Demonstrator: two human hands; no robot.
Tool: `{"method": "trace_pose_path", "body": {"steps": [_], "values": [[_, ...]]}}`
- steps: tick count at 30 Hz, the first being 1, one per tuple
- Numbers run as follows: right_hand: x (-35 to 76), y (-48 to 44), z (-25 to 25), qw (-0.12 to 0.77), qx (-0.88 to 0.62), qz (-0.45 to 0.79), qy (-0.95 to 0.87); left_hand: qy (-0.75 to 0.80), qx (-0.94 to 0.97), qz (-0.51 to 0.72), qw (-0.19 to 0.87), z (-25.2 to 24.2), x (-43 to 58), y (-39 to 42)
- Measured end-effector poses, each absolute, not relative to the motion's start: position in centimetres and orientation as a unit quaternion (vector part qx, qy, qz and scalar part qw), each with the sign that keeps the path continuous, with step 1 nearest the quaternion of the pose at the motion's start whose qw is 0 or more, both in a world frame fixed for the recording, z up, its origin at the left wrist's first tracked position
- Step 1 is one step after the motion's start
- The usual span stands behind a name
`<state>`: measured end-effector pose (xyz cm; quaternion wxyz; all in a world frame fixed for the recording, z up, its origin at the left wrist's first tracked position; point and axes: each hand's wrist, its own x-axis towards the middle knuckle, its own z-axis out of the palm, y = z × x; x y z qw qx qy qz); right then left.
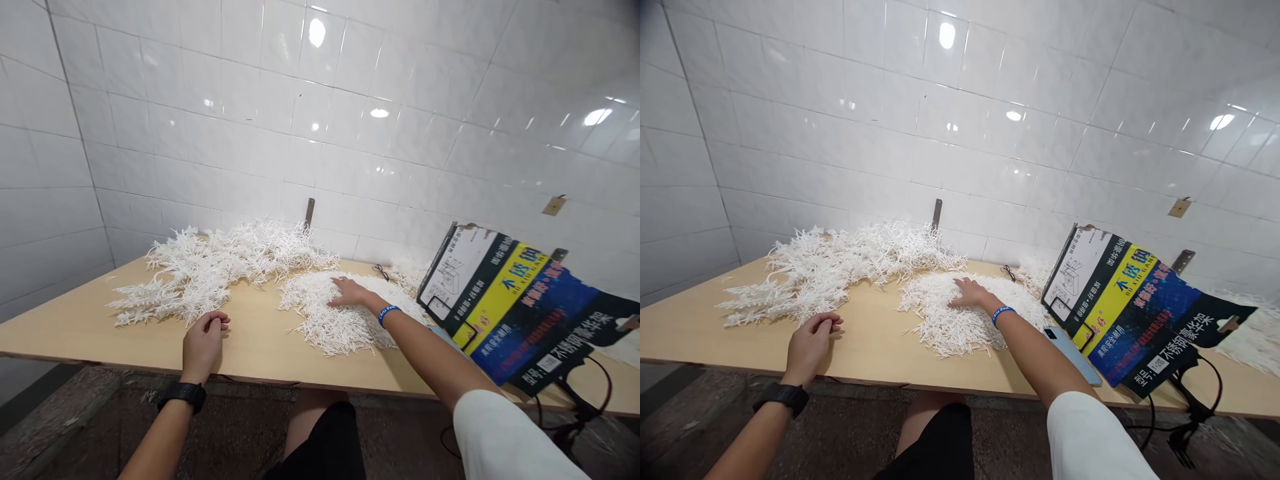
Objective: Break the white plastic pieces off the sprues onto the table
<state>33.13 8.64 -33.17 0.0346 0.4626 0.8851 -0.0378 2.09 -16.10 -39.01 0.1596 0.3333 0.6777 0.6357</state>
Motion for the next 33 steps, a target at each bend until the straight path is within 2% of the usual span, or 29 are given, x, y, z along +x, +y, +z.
{"method": "trace_pose_path", "body": {"steps": [9,21,33], "values": [[32.5,8.2,-33.8,-0.007,0.478,0.029,0.878,0.679,0.341,0.631,0.156,-39.3,1.9,-15.9],[33.1,10.6,-28.2,-0.021,0.492,0.022,0.87,0.684,0.344,0.625,0.152,-39.3,1.9,-15.9],[26.0,7.7,-33.2,0.029,0.405,-0.003,0.914,0.687,0.348,0.62,0.151,-39.4,1.7,-15.9]]}}
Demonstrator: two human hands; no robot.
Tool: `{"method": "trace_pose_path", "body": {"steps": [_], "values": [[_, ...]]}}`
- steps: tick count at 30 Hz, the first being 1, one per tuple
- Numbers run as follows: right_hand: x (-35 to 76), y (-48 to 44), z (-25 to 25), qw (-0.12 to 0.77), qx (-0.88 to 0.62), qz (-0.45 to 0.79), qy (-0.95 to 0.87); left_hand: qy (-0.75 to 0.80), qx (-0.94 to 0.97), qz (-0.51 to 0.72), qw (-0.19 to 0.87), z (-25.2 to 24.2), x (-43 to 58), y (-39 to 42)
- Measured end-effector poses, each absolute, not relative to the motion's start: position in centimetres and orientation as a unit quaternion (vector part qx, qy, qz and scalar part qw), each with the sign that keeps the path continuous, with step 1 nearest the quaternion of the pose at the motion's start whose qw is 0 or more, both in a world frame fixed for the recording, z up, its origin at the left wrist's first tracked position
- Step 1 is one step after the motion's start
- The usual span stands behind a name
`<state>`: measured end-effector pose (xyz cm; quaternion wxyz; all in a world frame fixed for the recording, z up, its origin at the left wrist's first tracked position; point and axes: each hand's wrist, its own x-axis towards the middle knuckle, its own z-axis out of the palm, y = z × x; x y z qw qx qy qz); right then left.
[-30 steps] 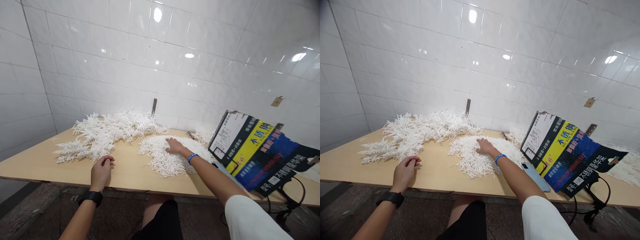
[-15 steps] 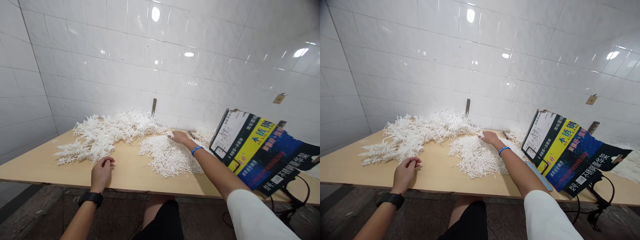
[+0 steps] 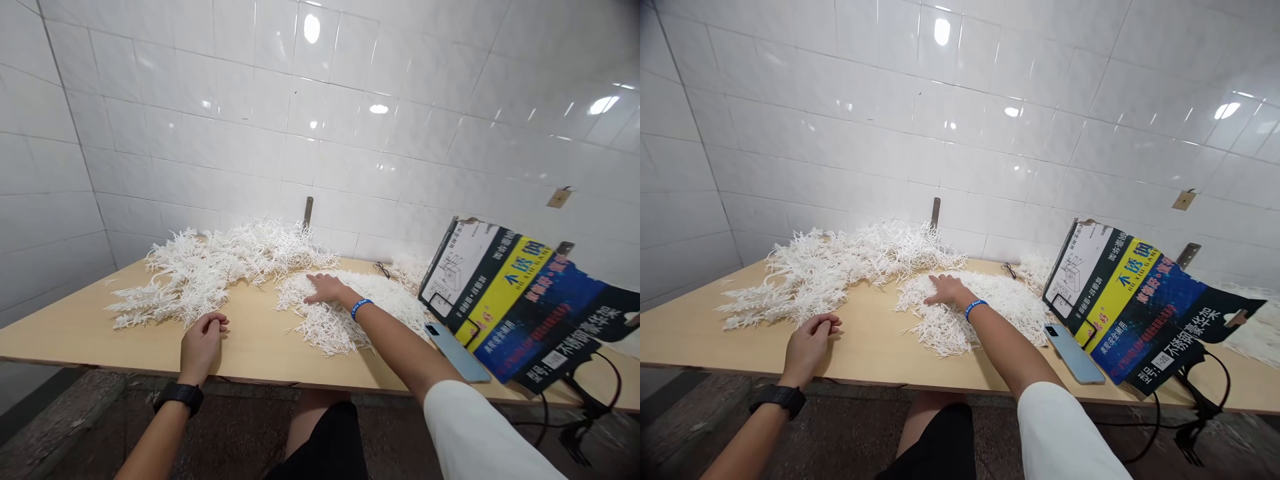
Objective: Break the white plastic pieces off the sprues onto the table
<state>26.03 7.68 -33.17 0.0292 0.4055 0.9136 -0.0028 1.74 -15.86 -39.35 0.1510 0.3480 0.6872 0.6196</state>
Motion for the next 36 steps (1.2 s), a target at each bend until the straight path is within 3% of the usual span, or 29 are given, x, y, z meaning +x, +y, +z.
{"method": "trace_pose_path", "body": {"steps": [7,16,21,29,36], "values": [[24.7,7.6,-33.0,0.035,0.397,0.029,0.917,0.683,0.345,0.626,0.153,-39.6,1.7,-15.8],[26.9,9.2,-28.1,0.003,0.469,0.081,0.88,0.684,0.343,0.621,0.166,-39.5,1.8,-15.9],[29.3,10.6,-26.3,0.039,0.501,0.058,0.862,0.68,0.345,0.626,0.164,-39.8,1.7,-15.8],[32.9,10.8,-29.8,0.113,0.485,-0.031,0.867,0.675,0.339,0.635,0.163,-39.7,1.8,-15.7],[33.0,10.0,-32.2,0.077,0.498,-0.018,0.864,0.675,0.339,0.634,0.167,-39.8,1.7,-15.8]]}}
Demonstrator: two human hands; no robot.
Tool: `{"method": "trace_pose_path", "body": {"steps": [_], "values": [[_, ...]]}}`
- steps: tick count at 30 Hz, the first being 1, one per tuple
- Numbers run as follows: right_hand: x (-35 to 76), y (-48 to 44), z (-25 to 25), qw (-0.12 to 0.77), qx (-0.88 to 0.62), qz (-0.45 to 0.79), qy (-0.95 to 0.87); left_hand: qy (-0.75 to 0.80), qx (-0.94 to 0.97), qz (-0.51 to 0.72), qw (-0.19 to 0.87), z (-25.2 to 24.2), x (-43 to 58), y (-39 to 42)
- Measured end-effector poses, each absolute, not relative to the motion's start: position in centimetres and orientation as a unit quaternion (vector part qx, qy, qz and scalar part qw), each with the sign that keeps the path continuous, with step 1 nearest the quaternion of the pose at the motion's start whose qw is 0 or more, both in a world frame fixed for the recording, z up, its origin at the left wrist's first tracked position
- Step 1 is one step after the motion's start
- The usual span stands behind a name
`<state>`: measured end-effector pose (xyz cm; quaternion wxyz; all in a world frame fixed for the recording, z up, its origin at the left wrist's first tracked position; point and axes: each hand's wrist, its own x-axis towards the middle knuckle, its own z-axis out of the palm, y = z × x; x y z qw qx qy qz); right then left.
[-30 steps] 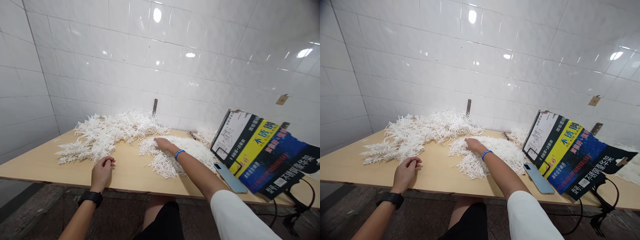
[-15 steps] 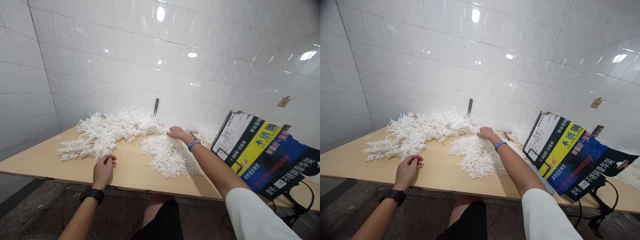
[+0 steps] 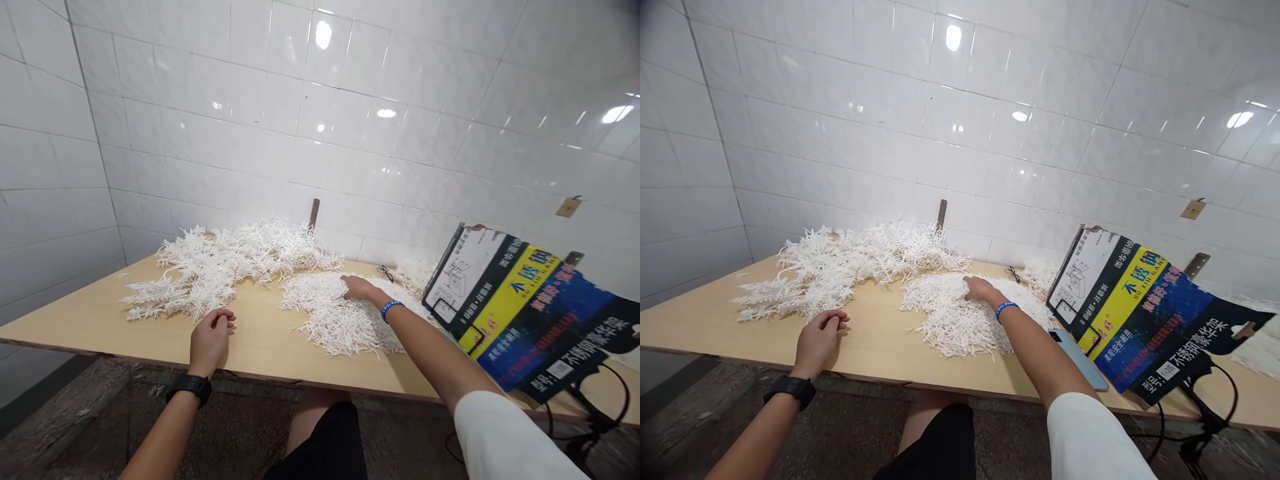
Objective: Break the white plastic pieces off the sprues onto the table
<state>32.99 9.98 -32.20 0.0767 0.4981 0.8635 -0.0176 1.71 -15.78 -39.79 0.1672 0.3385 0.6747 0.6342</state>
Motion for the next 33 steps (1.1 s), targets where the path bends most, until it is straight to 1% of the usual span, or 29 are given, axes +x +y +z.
{"method": "trace_pose_path", "body": {"steps": [5,9,13,15,17,20,23,25,28,33], "values": [[32.5,10.1,-31.0,0.042,0.504,0.007,0.863,0.68,0.337,0.63,0.166,-39.6,1.8,-15.8],[33.2,10.9,-28.5,0.013,0.52,0.015,0.854,0.682,0.34,0.625,0.169,-39.9,1.6,-15.7],[35.2,12.0,-25.9,0.019,0.517,-0.013,0.856,0.683,0.344,0.623,0.164,-40.1,1.4,-15.6],[36.5,12.3,-25.5,0.034,0.512,-0.036,0.857,0.685,0.345,0.622,0.16,-40.2,1.4,-15.5],[37.7,12.1,-26.2,0.056,0.513,-0.06,0.854,0.684,0.345,0.623,0.16,-40.1,1.5,-15.5],[39.0,10.9,-29.1,0.083,0.531,-0.085,0.839,0.682,0.341,0.627,0.163,-40.0,1.6,-15.6],[39.1,9.5,-32.3,0.069,0.555,-0.076,0.826,0.685,0.34,0.624,0.162,-40.1,1.6,-15.6],[38.8,9.0,-33.3,0.046,0.562,-0.061,0.824,0.684,0.344,0.622,0.162,-40.1,1.5,-15.5],[38.2,8.9,-33.1,0.019,0.556,-0.042,0.83,0.685,0.349,0.62,0.158,-40.2,1.4,-15.5],[37.6,9.7,-30.2,-0.017,0.553,-0.018,0.833,0.693,0.351,0.612,0.146,-40.0,1.4,-15.6]]}}
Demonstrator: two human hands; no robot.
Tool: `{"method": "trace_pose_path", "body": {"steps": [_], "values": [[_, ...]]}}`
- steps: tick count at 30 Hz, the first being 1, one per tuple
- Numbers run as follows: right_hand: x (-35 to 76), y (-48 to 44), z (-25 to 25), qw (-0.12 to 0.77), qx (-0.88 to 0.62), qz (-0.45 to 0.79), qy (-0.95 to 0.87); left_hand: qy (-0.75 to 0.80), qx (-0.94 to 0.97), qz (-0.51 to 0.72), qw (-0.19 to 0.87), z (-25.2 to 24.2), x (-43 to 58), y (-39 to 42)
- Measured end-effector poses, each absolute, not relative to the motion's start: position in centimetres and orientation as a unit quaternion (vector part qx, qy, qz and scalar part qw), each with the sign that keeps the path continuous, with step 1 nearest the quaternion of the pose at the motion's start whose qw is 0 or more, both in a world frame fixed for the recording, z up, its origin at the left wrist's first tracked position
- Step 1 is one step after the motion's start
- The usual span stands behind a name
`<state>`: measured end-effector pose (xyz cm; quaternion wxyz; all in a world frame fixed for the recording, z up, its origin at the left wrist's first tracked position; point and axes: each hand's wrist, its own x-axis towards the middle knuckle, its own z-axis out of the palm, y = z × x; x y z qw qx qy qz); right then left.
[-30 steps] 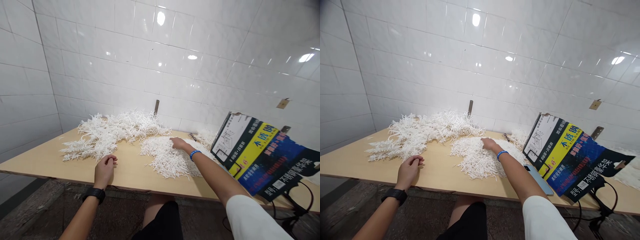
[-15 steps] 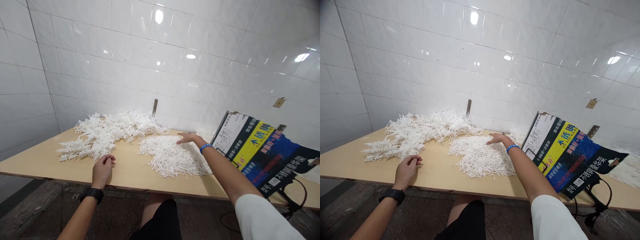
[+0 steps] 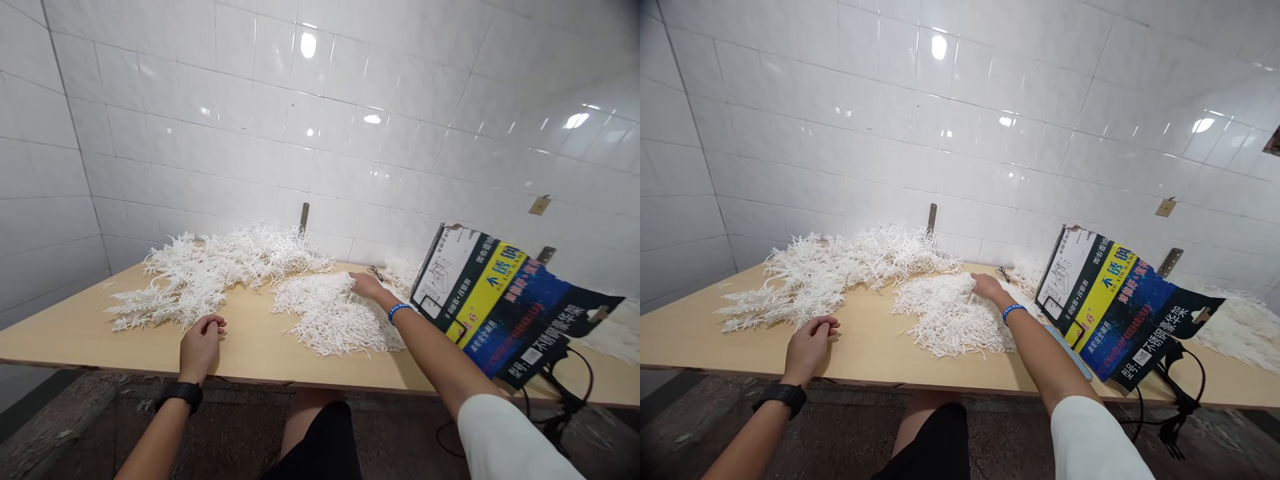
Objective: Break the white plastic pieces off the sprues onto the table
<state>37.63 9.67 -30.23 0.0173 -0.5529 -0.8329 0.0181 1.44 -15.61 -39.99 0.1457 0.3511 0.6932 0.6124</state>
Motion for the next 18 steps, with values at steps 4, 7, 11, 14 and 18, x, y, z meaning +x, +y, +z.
{"method": "trace_pose_path", "body": {"steps": [4,7,11,14,18], "values": [[37.9,10.4,-27.4,0.037,-0.55,0.019,-0.834,0.688,0.351,0.618,0.149,-40.0,1.4,-15.7],[38.7,10.9,-25.9,0.026,-0.529,0.044,-0.847,0.689,0.35,0.616,0.152,-40.0,1.4,-15.7],[40.7,11.1,-26.4,-0.019,-0.513,0.087,-0.854,0.693,0.352,0.612,0.147,-39.7,1.6,-15.8],[42.3,10.4,-28.9,-0.058,-0.535,0.113,-0.835,0.691,0.349,0.617,0.145,-39.6,1.8,-15.9],[43.3,9.4,-32.4,-0.045,-0.561,0.102,-0.821,0.692,0.347,0.616,0.147,-39.7,1.8,-15.7]]}}
